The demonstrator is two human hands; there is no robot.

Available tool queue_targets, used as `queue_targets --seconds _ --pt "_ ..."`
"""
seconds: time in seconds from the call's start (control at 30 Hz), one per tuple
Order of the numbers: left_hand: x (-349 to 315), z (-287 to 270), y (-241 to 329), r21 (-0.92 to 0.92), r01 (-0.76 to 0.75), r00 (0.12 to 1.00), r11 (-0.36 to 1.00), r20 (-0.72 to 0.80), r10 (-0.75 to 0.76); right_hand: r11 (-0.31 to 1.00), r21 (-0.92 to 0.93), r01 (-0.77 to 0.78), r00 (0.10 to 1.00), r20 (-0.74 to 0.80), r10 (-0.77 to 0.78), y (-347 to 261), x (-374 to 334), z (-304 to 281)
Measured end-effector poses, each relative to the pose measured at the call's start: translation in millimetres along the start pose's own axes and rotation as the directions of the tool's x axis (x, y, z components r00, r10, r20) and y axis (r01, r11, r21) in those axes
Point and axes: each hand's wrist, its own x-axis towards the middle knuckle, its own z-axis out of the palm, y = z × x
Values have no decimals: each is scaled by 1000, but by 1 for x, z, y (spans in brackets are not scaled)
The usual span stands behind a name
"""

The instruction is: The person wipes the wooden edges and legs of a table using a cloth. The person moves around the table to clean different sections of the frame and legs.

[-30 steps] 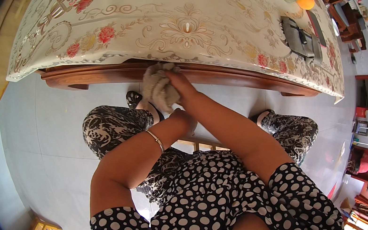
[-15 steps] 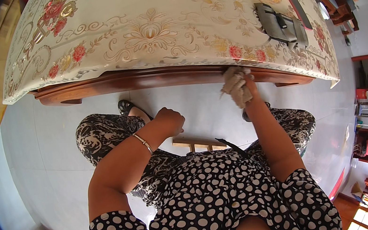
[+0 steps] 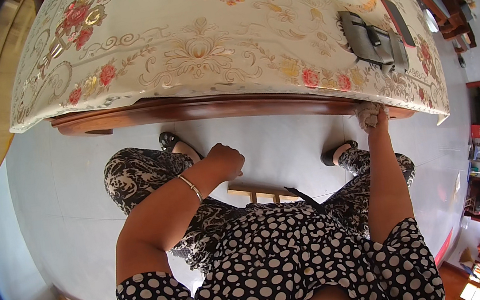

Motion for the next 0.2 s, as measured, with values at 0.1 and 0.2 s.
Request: queue_targets --seconds 0.1,0.2 --pt "-6 3 -1 -7 18 1000 1000 11 -18 944 -319 85 874 -432 -224 31 13 31" --pt "-3 7 -1 -36 12 999 999 32 -11 940 -316 126 871 -418 -257 64 8 68"
